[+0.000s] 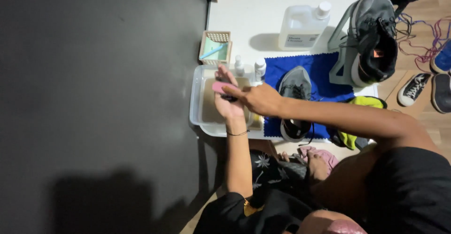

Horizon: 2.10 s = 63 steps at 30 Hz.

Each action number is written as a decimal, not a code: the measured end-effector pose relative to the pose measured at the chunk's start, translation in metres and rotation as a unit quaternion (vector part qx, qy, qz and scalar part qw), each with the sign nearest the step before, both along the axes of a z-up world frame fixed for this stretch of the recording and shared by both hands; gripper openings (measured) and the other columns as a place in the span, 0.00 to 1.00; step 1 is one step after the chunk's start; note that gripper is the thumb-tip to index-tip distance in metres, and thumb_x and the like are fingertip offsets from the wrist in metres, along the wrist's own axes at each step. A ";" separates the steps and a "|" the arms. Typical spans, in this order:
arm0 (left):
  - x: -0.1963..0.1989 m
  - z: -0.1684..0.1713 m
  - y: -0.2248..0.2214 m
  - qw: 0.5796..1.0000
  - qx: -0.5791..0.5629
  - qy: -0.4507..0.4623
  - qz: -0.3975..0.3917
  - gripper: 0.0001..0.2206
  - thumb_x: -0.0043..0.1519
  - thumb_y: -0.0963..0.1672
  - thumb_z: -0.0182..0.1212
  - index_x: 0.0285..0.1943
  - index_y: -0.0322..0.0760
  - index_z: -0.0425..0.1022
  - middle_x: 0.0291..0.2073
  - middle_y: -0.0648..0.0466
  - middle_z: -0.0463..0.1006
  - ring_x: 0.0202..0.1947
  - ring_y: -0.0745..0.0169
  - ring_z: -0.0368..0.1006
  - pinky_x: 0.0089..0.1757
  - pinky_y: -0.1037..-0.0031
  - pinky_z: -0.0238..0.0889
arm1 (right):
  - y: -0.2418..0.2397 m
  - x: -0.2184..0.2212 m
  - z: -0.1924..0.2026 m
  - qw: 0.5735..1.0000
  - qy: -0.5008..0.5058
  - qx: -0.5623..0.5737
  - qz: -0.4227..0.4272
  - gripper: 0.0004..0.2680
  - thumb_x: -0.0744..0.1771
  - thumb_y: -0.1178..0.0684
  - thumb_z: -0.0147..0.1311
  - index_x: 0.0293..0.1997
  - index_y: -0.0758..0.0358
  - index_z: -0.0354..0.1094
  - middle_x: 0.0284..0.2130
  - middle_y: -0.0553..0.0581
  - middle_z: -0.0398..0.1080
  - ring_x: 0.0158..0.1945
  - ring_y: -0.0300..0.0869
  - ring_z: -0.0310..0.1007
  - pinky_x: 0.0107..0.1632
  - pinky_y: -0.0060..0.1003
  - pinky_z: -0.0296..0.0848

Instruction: Scrubbing dirty shoe laces with a small brush and soapy water in a plastic container.

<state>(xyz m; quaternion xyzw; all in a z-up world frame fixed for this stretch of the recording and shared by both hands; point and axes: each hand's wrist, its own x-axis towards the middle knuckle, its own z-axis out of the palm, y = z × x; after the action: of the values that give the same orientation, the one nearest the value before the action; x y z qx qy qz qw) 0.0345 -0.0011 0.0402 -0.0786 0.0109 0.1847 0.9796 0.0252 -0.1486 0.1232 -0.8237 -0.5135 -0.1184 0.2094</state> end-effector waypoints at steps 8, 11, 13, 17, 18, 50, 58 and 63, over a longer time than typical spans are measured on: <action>-0.006 -0.033 -0.003 0.993 -0.112 0.003 -0.035 0.21 0.74 0.44 0.35 0.73 0.28 0.60 0.71 0.44 0.62 0.71 0.48 0.60 0.69 0.61 0.59 | -0.012 0.001 -0.004 0.991 0.095 -0.087 -0.027 0.12 0.68 0.50 0.42 0.58 0.45 0.58 0.26 0.57 0.74 0.26 0.57 0.78 0.28 0.50 0.77; -0.011 -0.009 -0.005 0.999 -0.046 -0.005 -0.011 0.22 0.73 0.43 0.34 0.76 0.31 0.54 0.74 0.47 0.57 0.74 0.53 0.55 0.71 0.65 0.54 | -0.014 -0.010 0.026 0.983 0.174 -0.055 0.009 0.06 0.69 0.49 0.43 0.39 0.51 0.68 0.19 0.57 0.72 0.24 0.58 0.76 0.24 0.51 0.73; -0.019 -0.001 -0.006 0.999 0.045 -0.007 0.020 0.24 0.72 0.43 0.34 0.80 0.34 0.47 0.78 0.52 0.49 0.78 0.59 0.47 0.73 0.71 0.49 | -0.015 -0.016 0.030 0.978 0.205 -0.041 0.024 0.06 0.69 0.51 0.43 0.40 0.54 0.66 0.19 0.63 0.72 0.25 0.63 0.74 0.26 0.56 0.71; -0.023 -0.016 -0.006 0.997 0.051 -0.038 0.038 0.26 0.71 0.41 0.35 0.81 0.33 0.43 0.79 0.49 0.45 0.79 0.54 0.43 0.73 0.63 0.46 | -0.015 -0.021 0.024 0.977 0.206 -0.059 0.019 0.05 0.70 0.48 0.44 0.39 0.50 0.65 0.19 0.55 0.72 0.25 0.57 0.75 0.26 0.50 0.73; -0.024 -0.020 -0.006 0.996 0.058 -0.038 0.047 0.26 0.70 0.41 0.37 0.81 0.34 0.44 0.79 0.49 0.46 0.79 0.53 0.43 0.74 0.61 0.44 | -0.015 -0.023 0.023 0.976 0.209 -0.051 0.031 0.04 0.70 0.50 0.43 0.43 0.49 0.65 0.21 0.58 0.73 0.27 0.59 0.76 0.28 0.53 0.73; -0.027 0.024 -0.025 0.956 0.075 0.285 -0.011 0.17 0.62 0.53 0.60 0.25 0.45 0.66 0.18 0.61 0.63 0.19 0.66 0.62 0.29 0.78 0.64 | -0.011 0.015 -0.039 0.997 -0.046 -0.021 -0.054 0.21 0.69 0.52 0.42 0.73 0.40 0.54 0.26 0.57 0.71 0.23 0.55 0.75 0.27 0.50 0.77; -0.005 -0.063 -0.014 0.973 0.054 0.223 -0.014 0.09 0.63 0.46 0.60 0.46 0.40 0.80 0.40 0.48 0.81 0.38 0.55 0.78 0.51 0.64 0.71 | -0.010 0.019 -0.037 0.995 -0.063 -0.038 -0.072 0.21 0.69 0.52 0.41 0.73 0.40 0.54 0.26 0.57 0.72 0.22 0.54 0.75 0.26 0.51 0.77; -0.008 -0.011 -0.020 0.993 0.100 0.058 0.025 0.24 0.71 0.40 0.31 0.79 0.33 0.45 0.80 0.49 0.44 0.79 0.56 0.41 0.75 0.65 0.36 | -0.010 0.016 -0.029 0.997 0.073 -0.027 -0.015 0.19 0.68 0.53 0.39 0.69 0.47 0.60 0.23 0.62 0.73 0.24 0.61 0.75 0.25 0.57 0.74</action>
<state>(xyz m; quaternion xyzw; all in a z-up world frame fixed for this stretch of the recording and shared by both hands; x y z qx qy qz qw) 0.0268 -0.0215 0.0287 0.0304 0.0476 0.2132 0.9754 0.0409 -0.1587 0.0946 -0.8432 -0.4872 -0.0469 0.2224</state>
